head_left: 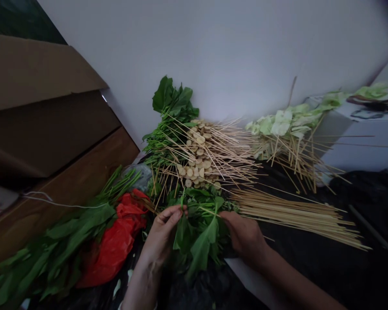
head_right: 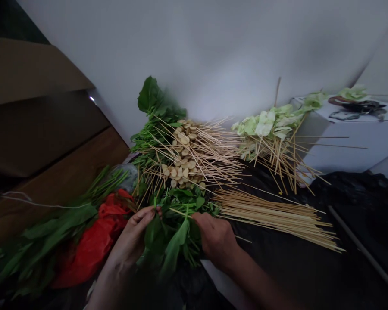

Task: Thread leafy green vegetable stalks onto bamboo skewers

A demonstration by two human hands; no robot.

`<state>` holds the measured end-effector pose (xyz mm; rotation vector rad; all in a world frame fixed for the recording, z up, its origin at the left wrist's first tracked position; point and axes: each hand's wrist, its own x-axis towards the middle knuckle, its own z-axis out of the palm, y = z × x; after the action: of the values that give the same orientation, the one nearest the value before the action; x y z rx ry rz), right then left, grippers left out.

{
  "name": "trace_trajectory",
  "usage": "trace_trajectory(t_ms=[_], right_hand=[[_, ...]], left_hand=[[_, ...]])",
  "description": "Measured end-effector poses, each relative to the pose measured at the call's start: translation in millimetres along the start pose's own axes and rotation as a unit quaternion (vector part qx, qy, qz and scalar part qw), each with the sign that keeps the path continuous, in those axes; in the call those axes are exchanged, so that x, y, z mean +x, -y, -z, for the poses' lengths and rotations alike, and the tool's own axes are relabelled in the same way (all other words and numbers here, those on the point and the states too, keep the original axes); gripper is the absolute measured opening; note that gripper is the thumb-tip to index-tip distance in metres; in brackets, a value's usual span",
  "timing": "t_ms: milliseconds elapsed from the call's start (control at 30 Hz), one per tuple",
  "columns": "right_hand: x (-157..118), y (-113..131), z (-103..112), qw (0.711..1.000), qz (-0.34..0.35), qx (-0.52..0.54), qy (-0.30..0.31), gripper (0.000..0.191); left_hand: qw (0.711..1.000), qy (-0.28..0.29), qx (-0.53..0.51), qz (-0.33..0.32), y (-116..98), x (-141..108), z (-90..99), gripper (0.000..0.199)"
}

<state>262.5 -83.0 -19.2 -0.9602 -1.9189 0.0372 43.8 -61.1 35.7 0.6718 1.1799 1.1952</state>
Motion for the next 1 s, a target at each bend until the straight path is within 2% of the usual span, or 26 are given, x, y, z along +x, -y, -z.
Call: trace_trajectory(t_ms=[100, 233, 600, 1000], right_hand=[[-2, 2, -3, 1.000, 0.005, -0.002, 0.030, 0.027], [-5, 2, -4, 0.998, -0.011, -0.016, 0.059, 0.029], [-4, 5, -3, 0.997, 0.017, -0.039, 0.071, 0.029], [-6, 6, -5, 0.996, 0.006, -0.039, 0.077, 0.029]], left_hand=[[0.999, 0.004, -0.028, 0.036, 5, -1, -5.2, 0.042], [0.998, 0.028, -0.022, 0.048, 10, -3, -7.6, 0.038], [0.999, 0.023, -0.029, 0.037, 12, -5, -10.6, 0.035], [0.999, -0.003, -0.025, 0.047, 12, -5, -10.9, 0.036]])
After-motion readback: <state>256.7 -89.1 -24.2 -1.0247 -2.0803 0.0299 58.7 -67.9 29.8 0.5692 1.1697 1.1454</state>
